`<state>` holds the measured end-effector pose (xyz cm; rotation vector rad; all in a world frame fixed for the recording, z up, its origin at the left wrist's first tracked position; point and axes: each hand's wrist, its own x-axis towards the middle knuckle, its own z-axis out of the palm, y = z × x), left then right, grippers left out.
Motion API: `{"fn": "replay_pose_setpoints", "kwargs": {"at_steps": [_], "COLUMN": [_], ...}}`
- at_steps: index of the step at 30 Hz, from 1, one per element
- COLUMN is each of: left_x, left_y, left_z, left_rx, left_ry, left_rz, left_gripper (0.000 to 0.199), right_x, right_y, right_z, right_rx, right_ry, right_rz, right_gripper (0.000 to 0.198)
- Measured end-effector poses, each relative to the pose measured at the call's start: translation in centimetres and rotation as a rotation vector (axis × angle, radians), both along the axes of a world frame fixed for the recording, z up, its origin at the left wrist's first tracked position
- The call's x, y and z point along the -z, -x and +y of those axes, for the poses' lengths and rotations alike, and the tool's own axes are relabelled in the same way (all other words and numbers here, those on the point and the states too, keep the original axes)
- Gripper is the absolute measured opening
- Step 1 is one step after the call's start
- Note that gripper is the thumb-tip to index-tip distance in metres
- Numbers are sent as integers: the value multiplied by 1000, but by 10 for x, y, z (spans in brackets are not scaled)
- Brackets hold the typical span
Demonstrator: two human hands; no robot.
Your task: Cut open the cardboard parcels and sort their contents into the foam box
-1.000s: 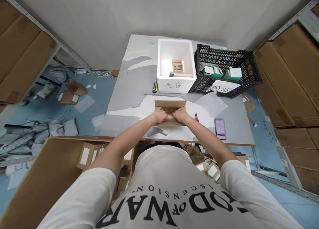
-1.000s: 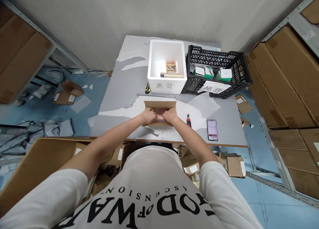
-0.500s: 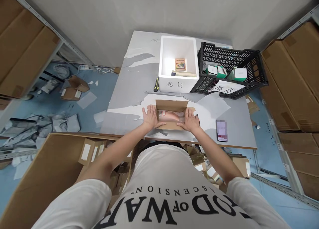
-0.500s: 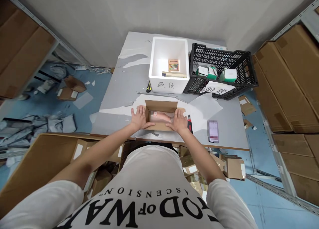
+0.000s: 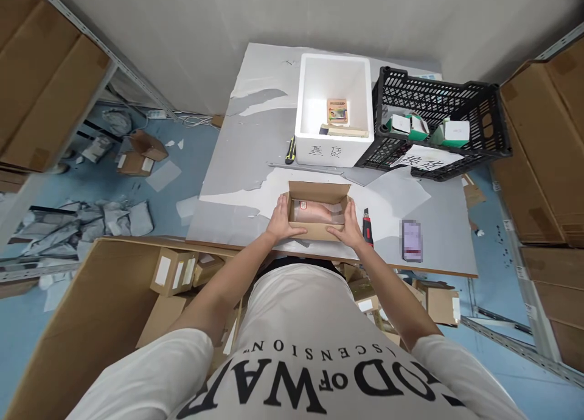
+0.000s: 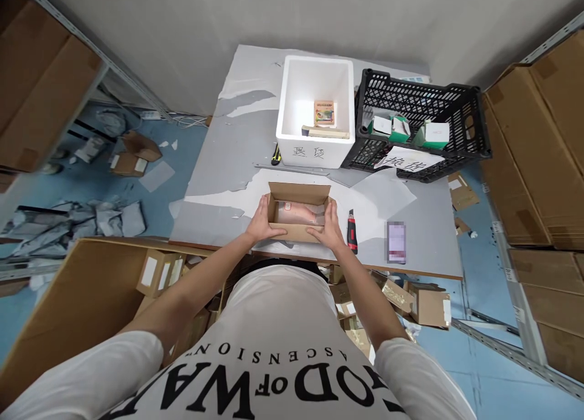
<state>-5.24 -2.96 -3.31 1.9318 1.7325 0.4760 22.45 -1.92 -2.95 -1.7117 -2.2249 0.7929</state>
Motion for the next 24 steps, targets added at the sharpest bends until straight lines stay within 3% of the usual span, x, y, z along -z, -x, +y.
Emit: {"fn": "replay_pose_setpoints", "kwargs": {"at_steps": [4, 6, 9, 12, 15, 19, 24], "left_x": [-3, -3, -3, -5, -10, -14, -16], "left_y": [1, 1, 1, 0, -1, -3, -5], "left_z": [-1, -3, -5, -6, -5, -3, -1], "left_rx": [-3, -6, -14, -20, -27, -44, -58], "left_ry": [5, 12, 18, 44, 92, 121, 149], "left_rz": [37, 49, 57, 92, 133, 147, 162], "left_gripper": [143, 143, 143, 142, 141, 138, 140], "right_x": [-36, -56, -68, -54, -27, 2, 22], "right_y": [11, 28, 64, 93, 100, 94, 108], "right_z": [-1, 3, 18, 40, 63, 81, 87], "right_rx": [36, -23, -214, -160, -61, -16, 77], "right_ry": [-100, -151, -19, 248, 452, 521, 523], "right_rz": [-243, -283, -259, -394, -528, -567, -585], "right_gripper": [94, 78, 63, 65, 73, 72, 70]}}
